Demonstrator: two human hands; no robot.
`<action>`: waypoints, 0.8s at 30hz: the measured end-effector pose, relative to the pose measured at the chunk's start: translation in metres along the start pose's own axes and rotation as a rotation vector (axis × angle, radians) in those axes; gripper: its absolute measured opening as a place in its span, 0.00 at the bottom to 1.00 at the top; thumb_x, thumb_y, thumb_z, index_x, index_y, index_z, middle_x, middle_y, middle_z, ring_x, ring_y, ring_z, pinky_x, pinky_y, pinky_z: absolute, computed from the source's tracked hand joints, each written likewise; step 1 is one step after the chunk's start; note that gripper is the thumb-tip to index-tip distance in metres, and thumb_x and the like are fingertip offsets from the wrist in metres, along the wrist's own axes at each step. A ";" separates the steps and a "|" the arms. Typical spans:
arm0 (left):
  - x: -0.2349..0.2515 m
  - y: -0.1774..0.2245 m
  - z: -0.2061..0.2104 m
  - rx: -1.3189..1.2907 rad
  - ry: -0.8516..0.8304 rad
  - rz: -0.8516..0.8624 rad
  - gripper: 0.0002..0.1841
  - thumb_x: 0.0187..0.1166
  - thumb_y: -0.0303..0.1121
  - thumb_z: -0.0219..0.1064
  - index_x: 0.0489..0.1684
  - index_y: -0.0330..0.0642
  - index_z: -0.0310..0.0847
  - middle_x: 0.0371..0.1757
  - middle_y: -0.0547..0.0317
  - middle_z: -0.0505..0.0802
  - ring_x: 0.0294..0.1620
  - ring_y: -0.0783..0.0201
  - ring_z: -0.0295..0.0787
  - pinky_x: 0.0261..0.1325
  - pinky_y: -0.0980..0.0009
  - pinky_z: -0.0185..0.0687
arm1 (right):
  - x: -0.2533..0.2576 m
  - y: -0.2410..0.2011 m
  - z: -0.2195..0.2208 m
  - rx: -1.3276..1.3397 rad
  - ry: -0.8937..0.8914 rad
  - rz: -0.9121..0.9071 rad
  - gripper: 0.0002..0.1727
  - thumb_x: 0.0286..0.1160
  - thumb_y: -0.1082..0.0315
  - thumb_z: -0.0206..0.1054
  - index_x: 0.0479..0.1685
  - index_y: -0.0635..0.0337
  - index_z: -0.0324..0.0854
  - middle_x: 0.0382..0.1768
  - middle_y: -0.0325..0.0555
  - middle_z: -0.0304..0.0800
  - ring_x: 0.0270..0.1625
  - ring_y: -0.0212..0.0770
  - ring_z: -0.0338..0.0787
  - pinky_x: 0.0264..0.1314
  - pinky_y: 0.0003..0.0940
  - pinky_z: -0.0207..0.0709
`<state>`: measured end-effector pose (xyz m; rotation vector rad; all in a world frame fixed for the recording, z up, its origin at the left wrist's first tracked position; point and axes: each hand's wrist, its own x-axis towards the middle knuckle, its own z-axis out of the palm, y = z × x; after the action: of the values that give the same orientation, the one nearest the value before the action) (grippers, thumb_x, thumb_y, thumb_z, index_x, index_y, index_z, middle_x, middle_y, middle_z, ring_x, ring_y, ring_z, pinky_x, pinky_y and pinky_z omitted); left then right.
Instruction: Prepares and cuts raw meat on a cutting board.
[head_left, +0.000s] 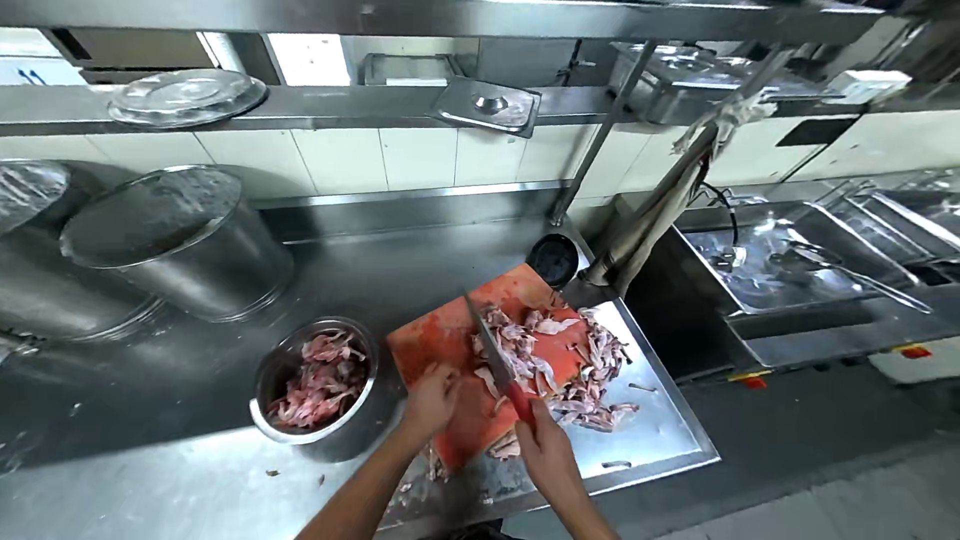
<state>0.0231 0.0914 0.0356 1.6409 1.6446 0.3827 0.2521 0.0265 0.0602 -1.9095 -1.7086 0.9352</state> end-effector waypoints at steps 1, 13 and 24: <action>0.017 0.016 -0.001 0.051 0.002 -0.019 0.21 0.89 0.43 0.58 0.74 0.46 0.81 0.74 0.47 0.85 0.70 0.52 0.87 0.76 0.51 0.81 | -0.008 0.014 -0.006 0.069 0.078 -0.025 0.22 0.81 0.57 0.59 0.67 0.60 0.79 0.33 0.48 0.89 0.32 0.46 0.90 0.38 0.52 0.85; 0.022 0.053 0.002 0.448 -0.162 -0.159 0.20 0.93 0.41 0.50 0.68 0.41 0.83 0.63 0.38 0.92 0.67 0.39 0.89 0.69 0.38 0.82 | -0.049 0.102 -0.023 0.281 0.006 0.160 0.22 0.85 0.55 0.61 0.66 0.62 0.79 0.24 0.47 0.86 0.21 0.44 0.85 0.25 0.48 0.83; -0.051 -0.017 -0.001 0.422 -0.232 -0.399 0.21 0.93 0.46 0.48 0.69 0.47 0.81 0.69 0.45 0.89 0.70 0.41 0.87 0.67 0.35 0.82 | -0.022 0.026 0.010 -0.102 -0.407 -0.178 0.26 0.82 0.59 0.58 0.79 0.57 0.72 0.42 0.53 0.93 0.42 0.54 0.95 0.47 0.56 0.88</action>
<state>0.0038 0.0412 0.0404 1.5202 1.8992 -0.3647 0.2628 -0.0003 0.0403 -1.6714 -2.1521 1.2506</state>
